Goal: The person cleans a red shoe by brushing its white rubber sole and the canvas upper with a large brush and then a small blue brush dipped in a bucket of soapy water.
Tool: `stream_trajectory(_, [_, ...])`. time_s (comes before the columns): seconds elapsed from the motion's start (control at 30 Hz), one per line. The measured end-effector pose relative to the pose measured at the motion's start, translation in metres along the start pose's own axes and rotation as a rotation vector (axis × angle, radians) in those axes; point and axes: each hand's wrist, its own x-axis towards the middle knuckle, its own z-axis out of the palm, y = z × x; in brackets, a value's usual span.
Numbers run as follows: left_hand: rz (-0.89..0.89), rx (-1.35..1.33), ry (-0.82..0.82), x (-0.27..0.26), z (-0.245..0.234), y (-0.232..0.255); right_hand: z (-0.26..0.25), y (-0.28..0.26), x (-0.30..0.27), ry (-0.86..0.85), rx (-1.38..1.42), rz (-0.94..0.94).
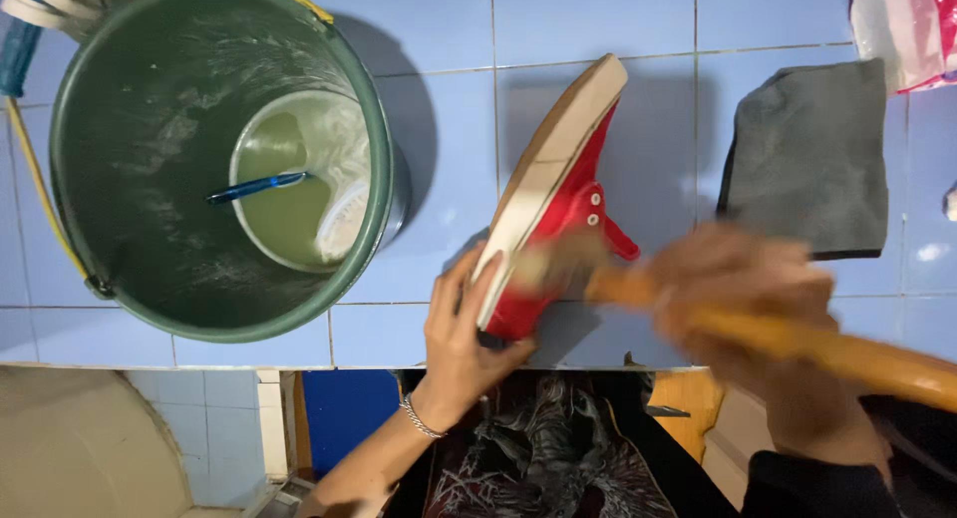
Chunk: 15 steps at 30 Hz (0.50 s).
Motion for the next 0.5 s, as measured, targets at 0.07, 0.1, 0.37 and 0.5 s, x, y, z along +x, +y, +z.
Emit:
stream_trajectory(0.07, [-0.051, -0.071, 0.037, 0.004, -0.006, 0.000, -0.002, 0.006, 0.000, -0.109, 0.170, 0.013])
stream_trajectory(0.1, [-0.098, -0.148, 0.074, 0.006, -0.008, 0.000, -0.004, 0.009, -0.001, -0.215, 0.332, 0.027])
stream_trajectory(0.37, [-0.567, -0.944, 0.262, 0.019, -0.002, -0.009, -0.021, 0.084, 0.008, 0.798, -0.300, -0.372])
stream_trajectory(0.5, [-1.042, -1.393, 0.372, 0.007, 0.023, -0.019, 0.000, 0.079, 0.004, 0.849, -0.194, -0.200])
